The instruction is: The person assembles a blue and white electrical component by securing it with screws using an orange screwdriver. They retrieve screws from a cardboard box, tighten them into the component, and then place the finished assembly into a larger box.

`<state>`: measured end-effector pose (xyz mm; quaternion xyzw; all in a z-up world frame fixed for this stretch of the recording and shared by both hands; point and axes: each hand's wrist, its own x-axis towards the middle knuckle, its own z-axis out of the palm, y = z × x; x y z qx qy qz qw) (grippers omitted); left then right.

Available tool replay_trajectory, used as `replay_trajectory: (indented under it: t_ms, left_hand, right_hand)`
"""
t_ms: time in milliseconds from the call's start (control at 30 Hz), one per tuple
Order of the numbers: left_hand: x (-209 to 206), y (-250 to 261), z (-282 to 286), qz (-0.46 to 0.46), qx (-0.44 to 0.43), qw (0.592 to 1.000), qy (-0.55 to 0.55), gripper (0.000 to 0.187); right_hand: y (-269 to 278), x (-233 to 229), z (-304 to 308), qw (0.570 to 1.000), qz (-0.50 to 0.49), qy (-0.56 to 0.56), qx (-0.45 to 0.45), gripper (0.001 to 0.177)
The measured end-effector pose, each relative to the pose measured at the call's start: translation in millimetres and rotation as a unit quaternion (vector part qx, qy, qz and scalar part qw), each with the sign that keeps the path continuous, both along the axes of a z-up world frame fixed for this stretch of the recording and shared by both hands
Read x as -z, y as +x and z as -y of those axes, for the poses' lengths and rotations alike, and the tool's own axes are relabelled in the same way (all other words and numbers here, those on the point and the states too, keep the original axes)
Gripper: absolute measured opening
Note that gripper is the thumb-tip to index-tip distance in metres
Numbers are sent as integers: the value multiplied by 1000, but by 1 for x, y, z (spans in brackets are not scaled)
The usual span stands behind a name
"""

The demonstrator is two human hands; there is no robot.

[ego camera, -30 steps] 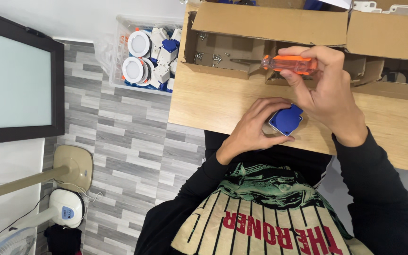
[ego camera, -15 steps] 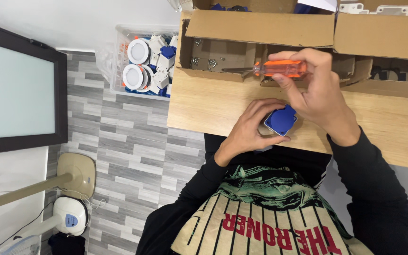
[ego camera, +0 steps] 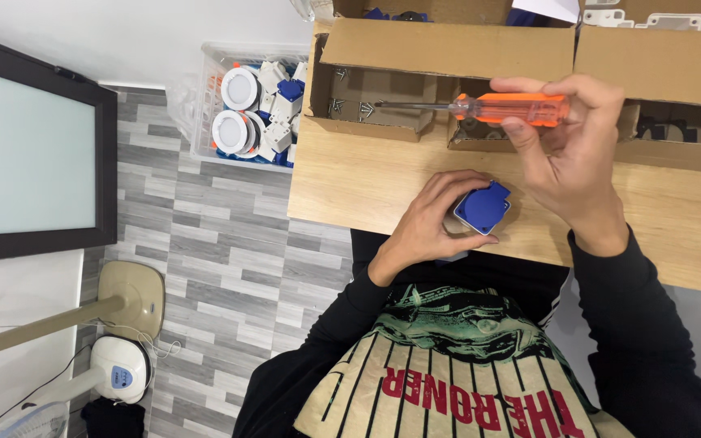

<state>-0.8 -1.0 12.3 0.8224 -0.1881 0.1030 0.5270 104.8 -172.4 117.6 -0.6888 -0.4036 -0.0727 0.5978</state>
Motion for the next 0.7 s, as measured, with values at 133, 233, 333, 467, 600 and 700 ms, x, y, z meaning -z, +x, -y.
replay_trajectory:
  t_ms: [133,233,333,467,600,700]
  left_hand:
    - [0,0,0,-3,3,1000,0,76]
    - [1,1,0,-7,0,1000,3,77]
    - [0,0,0,-8,-10,1000,3,78]
    - [0,-1,-1,-14,-8,1000,2,78]
    - [-4,1,-1,0,6,1000,-1,75]
    - [-6,1,-2,1,8,1000,-5,75]
  right_hand:
    - [3,10,-7,1000,-18,-17,-3,35]
    - [5,18,-16,991,-24,-128,32,33]
    - [-1,23,-27,994,-27,-108,9,35]
    - [-2,21,-25,993,-37,-108,6,37]
    - [0,17,-12,999,-29,-29,-8,37]
    - [-2,10,-3,1000,-10,27,-6,35]
